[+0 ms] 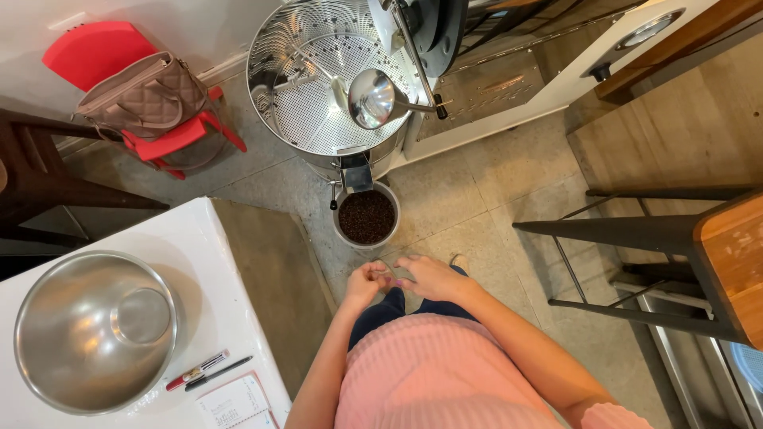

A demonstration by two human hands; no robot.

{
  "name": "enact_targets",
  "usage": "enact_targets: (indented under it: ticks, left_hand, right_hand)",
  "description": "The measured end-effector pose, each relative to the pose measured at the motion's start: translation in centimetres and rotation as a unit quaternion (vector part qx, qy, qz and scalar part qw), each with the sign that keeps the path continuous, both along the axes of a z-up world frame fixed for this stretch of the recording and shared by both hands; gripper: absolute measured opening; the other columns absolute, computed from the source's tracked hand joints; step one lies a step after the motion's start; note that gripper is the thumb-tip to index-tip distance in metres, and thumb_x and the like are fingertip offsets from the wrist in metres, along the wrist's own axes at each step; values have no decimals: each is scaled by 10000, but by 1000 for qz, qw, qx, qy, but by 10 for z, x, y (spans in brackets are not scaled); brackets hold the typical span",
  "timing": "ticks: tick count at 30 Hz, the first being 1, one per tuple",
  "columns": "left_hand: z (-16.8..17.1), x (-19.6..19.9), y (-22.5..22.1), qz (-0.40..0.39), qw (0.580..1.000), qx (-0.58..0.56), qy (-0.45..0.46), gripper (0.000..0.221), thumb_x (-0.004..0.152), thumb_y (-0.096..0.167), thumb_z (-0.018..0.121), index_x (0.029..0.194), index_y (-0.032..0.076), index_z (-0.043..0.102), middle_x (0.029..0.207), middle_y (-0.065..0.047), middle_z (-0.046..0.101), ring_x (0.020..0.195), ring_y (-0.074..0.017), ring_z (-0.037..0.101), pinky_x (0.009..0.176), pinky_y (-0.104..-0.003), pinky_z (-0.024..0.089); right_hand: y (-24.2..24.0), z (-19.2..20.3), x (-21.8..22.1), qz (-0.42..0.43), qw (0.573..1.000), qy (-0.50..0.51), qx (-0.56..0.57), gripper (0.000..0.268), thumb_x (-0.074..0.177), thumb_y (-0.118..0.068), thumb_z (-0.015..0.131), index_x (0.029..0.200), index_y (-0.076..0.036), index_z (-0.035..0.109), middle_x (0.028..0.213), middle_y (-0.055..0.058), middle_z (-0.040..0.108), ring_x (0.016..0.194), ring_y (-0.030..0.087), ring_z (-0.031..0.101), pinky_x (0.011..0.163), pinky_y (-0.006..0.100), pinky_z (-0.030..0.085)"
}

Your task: Sorting roasted coffee beans by hand, operating a roasting machine, and scooping beans into a bucket.

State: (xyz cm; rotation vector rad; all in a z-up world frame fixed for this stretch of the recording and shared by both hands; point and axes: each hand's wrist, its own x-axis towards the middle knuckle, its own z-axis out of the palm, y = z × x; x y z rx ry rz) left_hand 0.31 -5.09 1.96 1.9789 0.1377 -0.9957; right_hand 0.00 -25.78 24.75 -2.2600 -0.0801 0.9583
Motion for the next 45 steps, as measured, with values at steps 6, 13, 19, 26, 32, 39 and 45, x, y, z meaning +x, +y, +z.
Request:
enact_targets:
  ticks: [6,13,19,26,32,39,45]
  left_hand:
    - [1,-2,2,18,999,-4,27,344,672,256,797,1016,244,803,802,44,770,864,-158,743,829,-302,574]
    - [25,0,2,27,999,0,26,342,691,264,781,1032,243,800,831,27,775,901,-179,746,841,-328,578]
    - [32,-1,5,52,998,-6,35,429,577,208,858,1003,219,808,790,22,734,865,-182,743,797,-333,580]
    - [24,-4,8,60,997,-14,37,410,601,247,864,1004,260,794,728,45,732,814,-155,745,778,-303,585]
    - [25,-3,10,50,998,1,40,408,617,281,858,1019,281,789,786,28,745,883,-186,752,805,-349,582]
    - [16,-4,13,44,998,8,43,425,619,275,847,1038,294,782,822,19,757,887,-197,755,825,-357,584]
    - [14,-4,11,42,998,8,52,425,621,281,847,1041,285,781,853,-3,761,889,-203,756,829,-359,579]
  right_hand:
    - [0,6,2,7,1000,-6,4,431,1003,-327,551,1352,-74,577,1235,245,655,1177,447,647,957,544,549]
    - [4,4,1,13,1000,-2,10,411,1008,-300,548,1345,-66,569,1252,251,648,1183,440,648,964,541,554]
    - [6,-15,-5,13,1000,-21,9,380,989,-316,571,1295,-91,578,1210,229,661,1153,447,655,963,548,554]
    - [10,-15,-4,13,1000,-15,-1,380,981,-339,580,1292,-121,579,1195,209,663,1149,440,657,969,549,548]
    - [13,-9,-2,10,1000,-9,0,362,979,-330,577,1278,-125,583,1198,212,672,1155,439,657,975,555,543]
    - [17,-10,-3,5,1000,-9,6,366,975,-322,581,1280,-120,583,1190,221,678,1156,441,659,977,557,545]
    - [16,-12,-2,9,1000,-11,-2,372,970,-324,588,1289,-133,587,1173,214,683,1141,445,665,968,557,550]
